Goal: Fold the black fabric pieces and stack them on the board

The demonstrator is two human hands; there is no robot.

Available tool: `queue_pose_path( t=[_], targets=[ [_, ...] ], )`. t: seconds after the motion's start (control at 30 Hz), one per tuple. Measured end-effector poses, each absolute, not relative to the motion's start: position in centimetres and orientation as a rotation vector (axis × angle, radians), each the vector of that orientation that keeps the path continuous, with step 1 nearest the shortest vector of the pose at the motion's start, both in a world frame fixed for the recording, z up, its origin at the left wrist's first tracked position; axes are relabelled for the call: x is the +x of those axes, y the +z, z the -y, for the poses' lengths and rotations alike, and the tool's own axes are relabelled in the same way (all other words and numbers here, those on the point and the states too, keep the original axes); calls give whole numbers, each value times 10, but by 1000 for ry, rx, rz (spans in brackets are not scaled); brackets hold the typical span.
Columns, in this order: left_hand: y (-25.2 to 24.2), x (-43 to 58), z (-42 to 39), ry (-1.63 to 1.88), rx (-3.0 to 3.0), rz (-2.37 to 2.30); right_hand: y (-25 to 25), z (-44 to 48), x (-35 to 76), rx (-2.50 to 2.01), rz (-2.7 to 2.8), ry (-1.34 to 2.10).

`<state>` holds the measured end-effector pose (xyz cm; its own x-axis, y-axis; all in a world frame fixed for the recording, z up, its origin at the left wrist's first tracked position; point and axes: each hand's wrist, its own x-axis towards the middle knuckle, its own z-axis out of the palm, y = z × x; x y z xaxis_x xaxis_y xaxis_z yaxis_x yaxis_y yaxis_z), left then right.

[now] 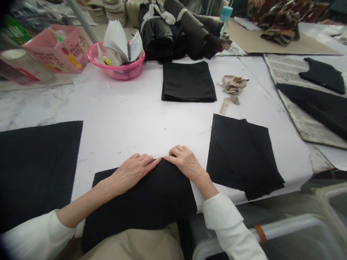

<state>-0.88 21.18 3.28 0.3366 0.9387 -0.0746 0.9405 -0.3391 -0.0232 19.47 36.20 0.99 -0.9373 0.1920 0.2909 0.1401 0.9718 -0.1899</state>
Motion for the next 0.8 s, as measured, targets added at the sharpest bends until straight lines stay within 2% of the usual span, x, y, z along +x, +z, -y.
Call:
queue_pose_path(
  t=[0.8],
  targets=[
    [33,7,-229,76,2535,-1788,9,-371,211,-297,2821,240]
  ],
)
